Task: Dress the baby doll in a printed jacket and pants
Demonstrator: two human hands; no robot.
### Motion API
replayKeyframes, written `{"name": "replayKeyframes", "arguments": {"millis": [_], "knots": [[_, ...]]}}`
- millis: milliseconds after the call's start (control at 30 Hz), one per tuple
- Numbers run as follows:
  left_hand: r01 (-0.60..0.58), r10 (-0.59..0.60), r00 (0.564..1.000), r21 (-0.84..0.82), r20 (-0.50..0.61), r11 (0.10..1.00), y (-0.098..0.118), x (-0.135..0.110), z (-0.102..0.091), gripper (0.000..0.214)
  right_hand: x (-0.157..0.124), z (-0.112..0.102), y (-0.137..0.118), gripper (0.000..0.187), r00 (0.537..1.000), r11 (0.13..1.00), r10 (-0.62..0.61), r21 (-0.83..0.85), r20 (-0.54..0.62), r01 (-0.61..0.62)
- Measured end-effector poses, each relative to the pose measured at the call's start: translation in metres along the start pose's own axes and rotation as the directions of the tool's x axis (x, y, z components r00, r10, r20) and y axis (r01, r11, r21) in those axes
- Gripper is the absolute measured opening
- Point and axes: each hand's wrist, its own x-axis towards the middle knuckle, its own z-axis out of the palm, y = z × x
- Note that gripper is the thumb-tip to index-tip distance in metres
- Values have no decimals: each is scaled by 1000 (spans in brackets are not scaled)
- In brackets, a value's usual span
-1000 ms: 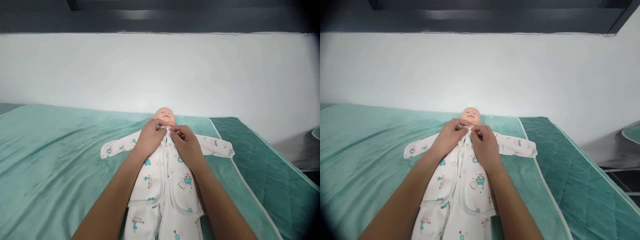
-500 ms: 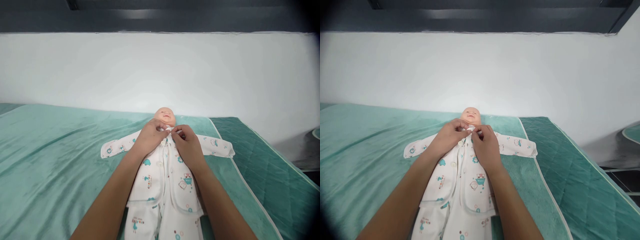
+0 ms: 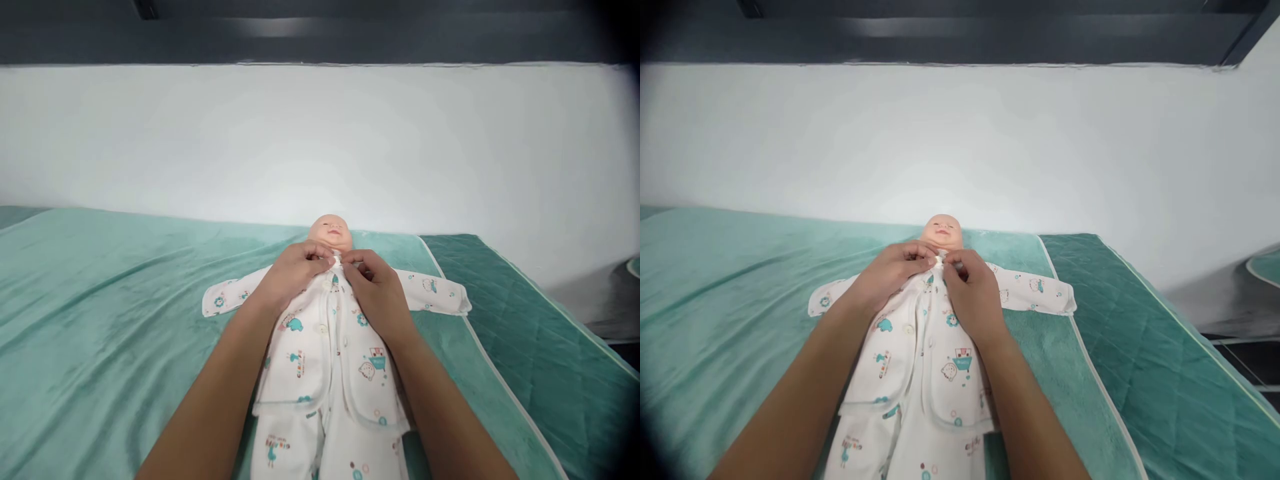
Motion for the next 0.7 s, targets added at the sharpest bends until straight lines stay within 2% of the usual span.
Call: {"name": "replayKeyframes", "arguments": {"millis": [233, 467, 700], "knots": [[-16, 25, 997, 111, -78, 994, -3, 2, 3, 15, 0, -1, 3, 11, 995, 996, -92, 5, 29, 92], [-115, 111, 993, 99, 46, 988, -3, 2, -5, 20, 1, -3, 5, 16, 982, 985, -171, 40, 83, 168], [-128, 113, 989, 171, 98, 977, 1, -2, -10, 21, -4, -4, 5, 16, 992, 995, -103, 19, 70, 101]]}}
